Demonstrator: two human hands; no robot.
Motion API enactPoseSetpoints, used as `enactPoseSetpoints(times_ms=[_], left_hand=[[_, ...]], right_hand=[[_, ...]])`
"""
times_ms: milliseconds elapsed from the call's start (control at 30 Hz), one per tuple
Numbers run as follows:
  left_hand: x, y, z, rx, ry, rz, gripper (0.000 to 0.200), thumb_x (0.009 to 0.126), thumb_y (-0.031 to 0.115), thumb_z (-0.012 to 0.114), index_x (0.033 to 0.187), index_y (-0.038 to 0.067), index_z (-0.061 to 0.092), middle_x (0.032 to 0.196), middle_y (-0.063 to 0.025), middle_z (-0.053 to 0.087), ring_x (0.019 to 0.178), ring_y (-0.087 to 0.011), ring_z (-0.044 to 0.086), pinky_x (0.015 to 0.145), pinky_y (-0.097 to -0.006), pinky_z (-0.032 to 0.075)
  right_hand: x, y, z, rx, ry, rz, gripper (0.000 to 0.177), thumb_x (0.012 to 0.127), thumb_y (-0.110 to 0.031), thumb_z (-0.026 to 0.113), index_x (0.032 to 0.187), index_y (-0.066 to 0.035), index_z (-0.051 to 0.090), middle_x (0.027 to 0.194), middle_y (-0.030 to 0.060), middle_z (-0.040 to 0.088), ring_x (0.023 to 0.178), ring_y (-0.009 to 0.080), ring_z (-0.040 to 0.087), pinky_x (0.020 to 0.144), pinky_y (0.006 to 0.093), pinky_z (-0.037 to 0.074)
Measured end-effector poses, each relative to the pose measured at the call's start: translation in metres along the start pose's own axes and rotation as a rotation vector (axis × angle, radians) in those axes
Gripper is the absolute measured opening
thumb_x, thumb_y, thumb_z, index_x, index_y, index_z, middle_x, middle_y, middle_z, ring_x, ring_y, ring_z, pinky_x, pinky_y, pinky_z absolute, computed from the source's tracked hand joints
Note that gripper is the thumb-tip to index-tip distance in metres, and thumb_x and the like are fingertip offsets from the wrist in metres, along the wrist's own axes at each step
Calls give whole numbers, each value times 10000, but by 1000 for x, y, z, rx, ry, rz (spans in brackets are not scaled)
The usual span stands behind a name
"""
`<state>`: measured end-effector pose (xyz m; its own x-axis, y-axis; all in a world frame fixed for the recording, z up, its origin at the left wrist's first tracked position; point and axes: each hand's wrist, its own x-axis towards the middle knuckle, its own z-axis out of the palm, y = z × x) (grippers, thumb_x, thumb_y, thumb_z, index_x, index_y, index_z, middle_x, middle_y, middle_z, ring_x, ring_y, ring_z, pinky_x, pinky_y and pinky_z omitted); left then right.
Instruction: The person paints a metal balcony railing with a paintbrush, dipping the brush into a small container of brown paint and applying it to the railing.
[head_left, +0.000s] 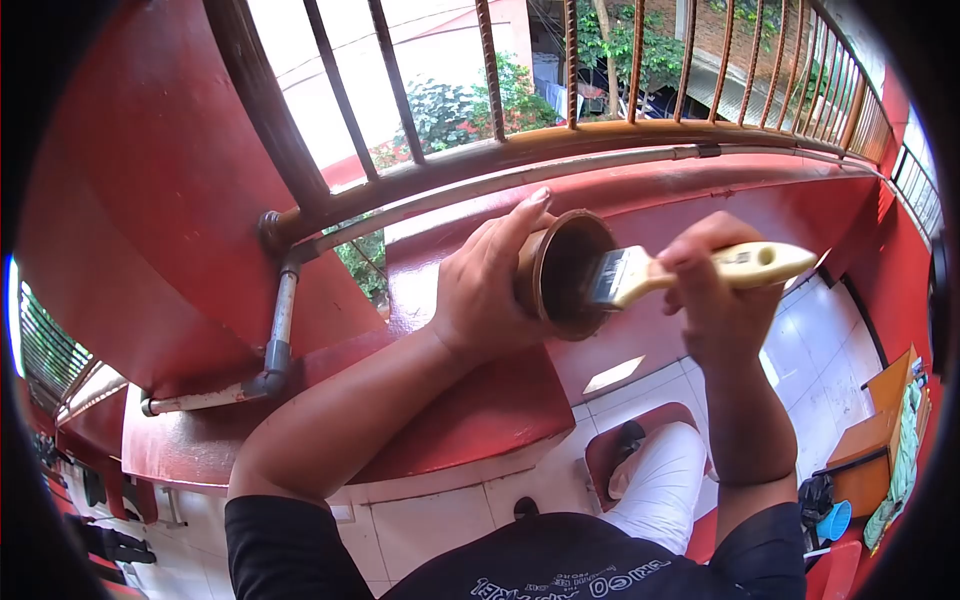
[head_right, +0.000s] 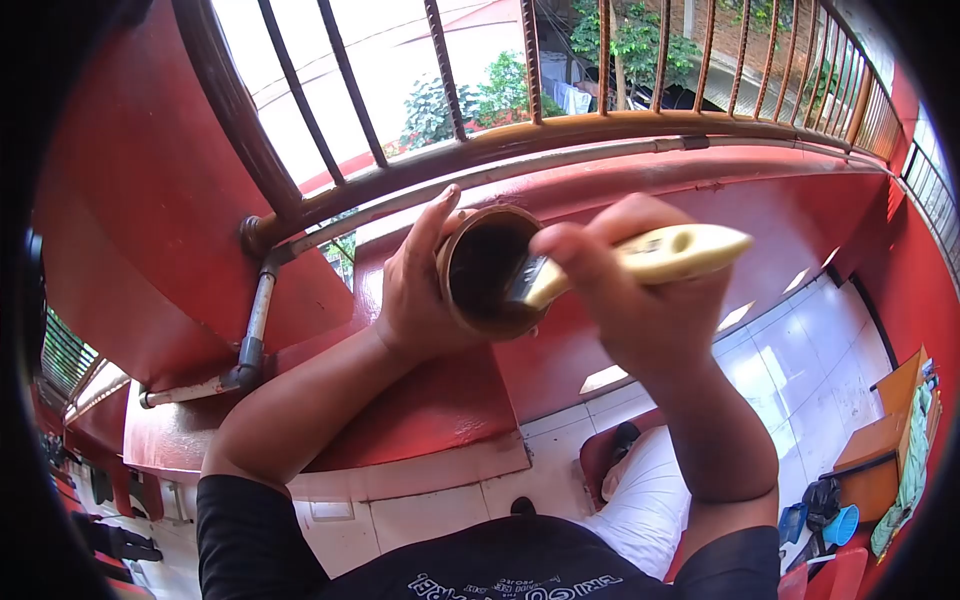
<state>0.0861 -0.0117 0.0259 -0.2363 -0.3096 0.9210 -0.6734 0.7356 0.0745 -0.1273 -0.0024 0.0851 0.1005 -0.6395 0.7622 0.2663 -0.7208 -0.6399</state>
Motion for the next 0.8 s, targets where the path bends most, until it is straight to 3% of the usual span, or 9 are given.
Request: enactPoseSetpoints(times_ms=[67,300,367,467,500,667,733,800], left_hand=[[2,2,-6,69,-58,-36,1282,582,438,987,1519,-14,238,1146,-170,694,1026,-293,727,856,-395,599],[2,10,-11,50,-136,-372,1275,585,379,991,1562,121,214,1177,-146,677,1085,-296,700,914,-423,579],[4,11,-13,25,-141,-445,1276,587,358,992,1569,150,204,1183,-140,670,1102,-297,691,936,-431,569],[1,3,-11,-46,-114,-557,1226,613,446,947,1563,203,210,1220,-147,663,1115,-352,671,922,-464,555],[1,2,-11,-63,-111,-573,1224,618,437,946,1563,206,202,1226,-145,660,1126,-350,666,931,-463,551],[5,-2,-15,-299,-41,-667,1215,624,348,965,1562,182,211,1285,-150,628,1228,-316,618,1030,-423,504],[8,-4,-21,-476,1,-709,1215,608,303,983,1559,147,243,1314,-155,611,1265,-293,593,1071,-400,477],[14,7,-47,-428,-100,-718,1216,601,306,988,1558,139,257,1316,-156,610,1264,-293,592,1071,-399,478]], right_hand=[[-3,2,-9,84,123,53,208,891,-171,800,789,-45,669,685,25,658,495,63,556,449,207,431],[-14,25,-47,47,322,87,420,953,-423,707,824,-29,640,652,70,613,446,120,546,401,248,439],[-20,29,-52,64,442,185,476,972,-491,651,820,-43,598,618,50,551,429,120,513,396,252,408],[-22,34,-56,223,703,428,523,961,-570,625,802,-78,547,589,14,464,442,98,438,414,243,364],[-23,40,-56,319,771,484,505,933,-584,659,821,-101,561,586,-9,448,469,93,420,435,235,367],[-33,71,-66,692,699,716,394,909,-516,724,846,-135,649,619,-38,554,532,82,541,496,215,453],[-23,79,-62,714,631,675,358,917,-488,725,868,-137,679,652,-34,608,549,88,577,512,212,477],[-10,79,-53,721,590,630,321,931,-458,717,931,-137,718,711,-26,675,563,97,612,526,215,501]])
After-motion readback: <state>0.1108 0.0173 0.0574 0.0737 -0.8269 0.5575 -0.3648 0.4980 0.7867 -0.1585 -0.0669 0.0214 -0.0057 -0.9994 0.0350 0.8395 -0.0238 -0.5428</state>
